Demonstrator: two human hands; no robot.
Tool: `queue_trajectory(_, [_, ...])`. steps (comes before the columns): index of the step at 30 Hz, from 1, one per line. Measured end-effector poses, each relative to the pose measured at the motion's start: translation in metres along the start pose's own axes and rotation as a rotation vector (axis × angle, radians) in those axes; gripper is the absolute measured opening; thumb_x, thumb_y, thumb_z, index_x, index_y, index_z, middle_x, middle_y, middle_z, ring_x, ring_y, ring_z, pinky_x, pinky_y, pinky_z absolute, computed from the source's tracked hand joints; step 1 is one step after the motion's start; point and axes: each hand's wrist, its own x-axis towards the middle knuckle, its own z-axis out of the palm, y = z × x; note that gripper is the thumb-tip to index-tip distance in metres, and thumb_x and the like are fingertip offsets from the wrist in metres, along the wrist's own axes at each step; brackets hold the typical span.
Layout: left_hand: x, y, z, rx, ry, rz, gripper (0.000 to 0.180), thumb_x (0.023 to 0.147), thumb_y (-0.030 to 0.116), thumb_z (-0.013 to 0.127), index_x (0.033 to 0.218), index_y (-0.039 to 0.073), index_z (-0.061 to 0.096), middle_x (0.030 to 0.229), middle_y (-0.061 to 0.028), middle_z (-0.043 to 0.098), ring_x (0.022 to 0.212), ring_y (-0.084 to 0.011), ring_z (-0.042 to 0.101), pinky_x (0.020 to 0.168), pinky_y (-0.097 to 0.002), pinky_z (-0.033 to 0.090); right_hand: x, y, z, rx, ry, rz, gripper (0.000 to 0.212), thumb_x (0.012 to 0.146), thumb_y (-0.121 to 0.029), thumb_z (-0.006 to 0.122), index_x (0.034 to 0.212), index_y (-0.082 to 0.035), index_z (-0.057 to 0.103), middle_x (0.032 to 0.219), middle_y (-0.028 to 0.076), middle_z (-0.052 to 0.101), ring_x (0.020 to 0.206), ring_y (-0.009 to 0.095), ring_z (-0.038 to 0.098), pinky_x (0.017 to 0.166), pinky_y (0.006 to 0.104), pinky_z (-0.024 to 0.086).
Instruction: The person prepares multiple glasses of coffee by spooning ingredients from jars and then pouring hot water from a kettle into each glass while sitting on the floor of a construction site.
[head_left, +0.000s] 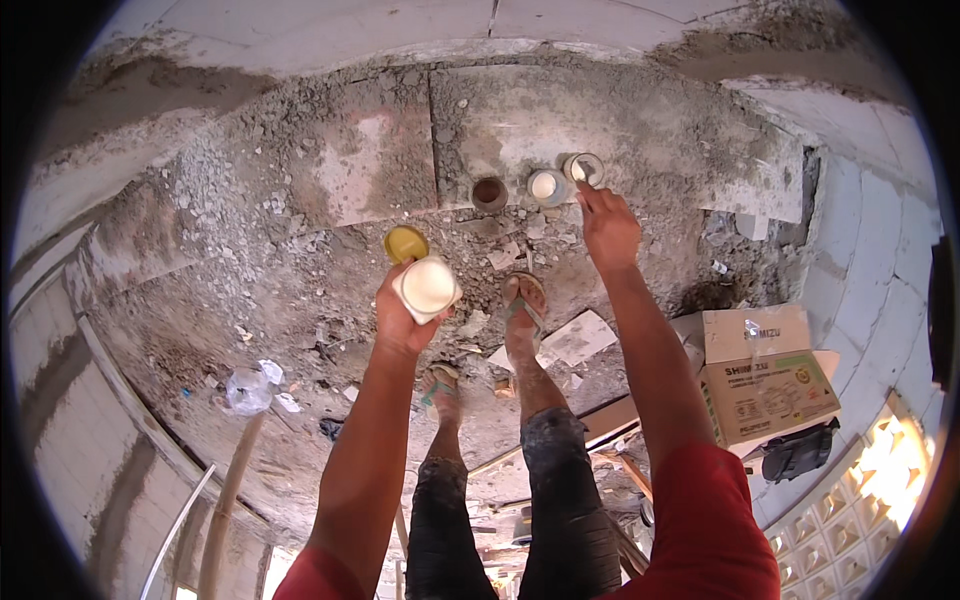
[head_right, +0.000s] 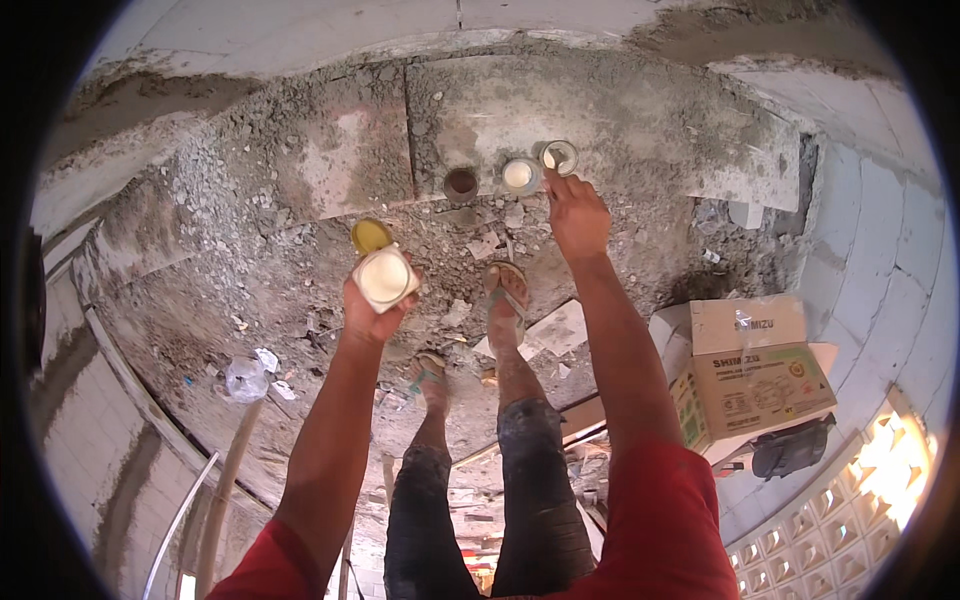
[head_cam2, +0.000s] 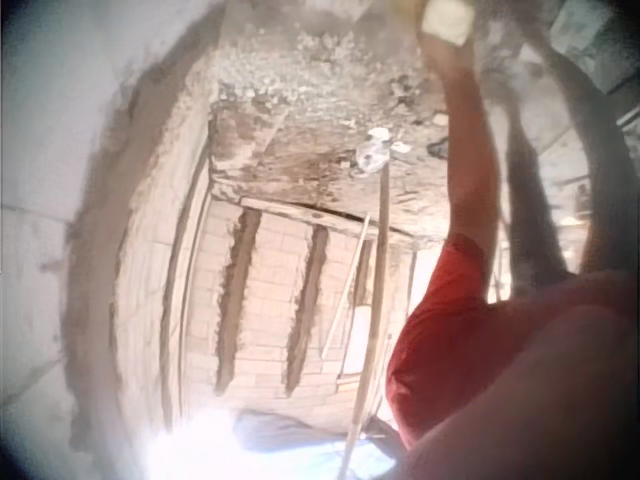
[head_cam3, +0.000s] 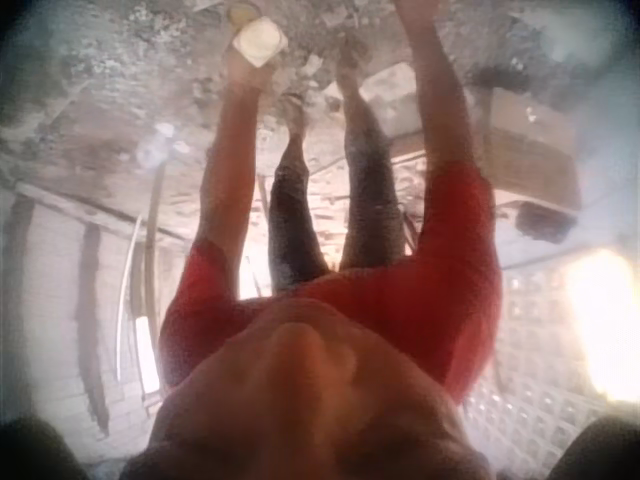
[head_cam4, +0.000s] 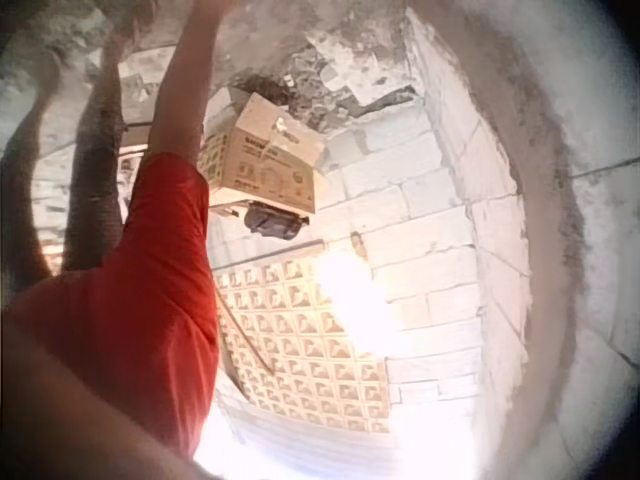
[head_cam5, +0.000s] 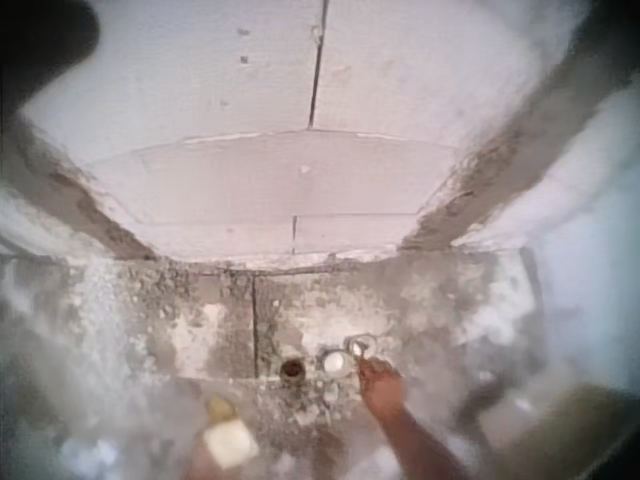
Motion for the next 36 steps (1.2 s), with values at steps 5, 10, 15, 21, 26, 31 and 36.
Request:
queue_trajectory(5, [0.019,-0.001,0.026,0.103,0.145,-0.004,0.034,0.099,0.035,0.05,0.113,0.006,0.064,0.1,-0.0116,0.072,0.088,-0.0269,0.07,0.066,-0.0408,0.058,-0.014,-0.046,-0.119,0.893,0.218,0.424,0.028,0.107,-0.026,0.052,0.111,-0.005,0.071,0.084,0.005,0.067,0.067,0.013,0.063,0.061,0.0285,0.051])
queue_trajectory(10, [0.021,-0.005,0.046,0.116,0.043,0.023,0.035,0.1,0.027,0.053,0.125,0.003,0.056,0.113,-0.0138,0.069,0.101,-0.0279,0.069,0.09,-0.0416,0.057,-0.022,-0.102,-0.185,1.24,0.079,0.434,0.031,0.108,-0.023,0.049,0.108,0.001,0.069,0.081,0.007,0.066,0.068,0.011,0.062,0.061,0.027,0.05])
queue_trajectory(15, [0.017,-0.004,0.06,0.155,0.036,0.056,0.034,0.1,0.025,0.052,0.127,0.004,0.055,0.115,-0.0139,0.067,0.103,-0.0272,0.069,0.091,-0.0417,0.057,-0.016,-0.144,-0.151,0.884,0.026,-0.008,0.031,0.109,-0.024,0.048,0.101,-0.001,0.068,0.072,0.003,0.062,0.064,0.011,0.06,0.059,0.0265,0.048])
queue_trajectory(21, [0.017,0.001,0.054,0.188,0.063,0.098,0.033,0.1,0.024,0.05,0.128,0.006,0.055,0.116,-0.0123,0.066,0.103,-0.0258,0.068,0.091,-0.0404,0.055,-0.014,-0.142,-0.126,1.297,-0.112,0.685,0.04,0.109,-0.036,0.048,0.098,-0.004,0.067,0.069,-0.001,0.057,0.06,0.007,0.051,0.054,0.0228,0.041])
queue_trajectory(26, [0.023,-0.002,0.046,0.182,0.108,0.116,0.032,0.099,0.024,0.051,0.126,0.006,0.056,0.114,-0.0111,0.066,0.103,-0.0251,0.067,0.091,-0.0401,0.054,-0.012,-0.135,-0.127,1.39,-0.045,0.757,0.043,0.108,-0.042,0.048,0.097,-0.004,0.067,0.067,-0.003,0.054,0.058,0.005,0.046,0.052,0.0209,0.036])
queue_trajectory(31, [0.033,-0.004,0.034,0.145,0.129,0.098,0.031,0.1,0.027,0.052,0.122,0.006,0.057,0.114,-0.0115,0.067,0.103,-0.0253,0.068,0.091,-0.0407,0.054,-0.002,-0.124,-0.123,1.469,-0.022,0.857,0.044,0.107,-0.043,0.05,0.1,-0.004,0.067,0.065,-0.003,0.053,0.057,0.005,0.045,0.051,0.0197,0.034])
queue_trajectory(36, [0.034,0.004,0.006,0.124,0.159,0.094,0.038,0.102,0.029,0.047,0.125,0.002,0.059,0.117,-0.0136,0.07,0.107,-0.0277,0.068,0.096,-0.0417,0.054,0.01,-0.108,-0.084,1.341,0.065,0.798,0.043,0.108,-0.043,0.047,0.1,-0.004,0.065,0.064,-0.002,0.052,0.052,0.005,0.04,0.045,0.0215,0.03])
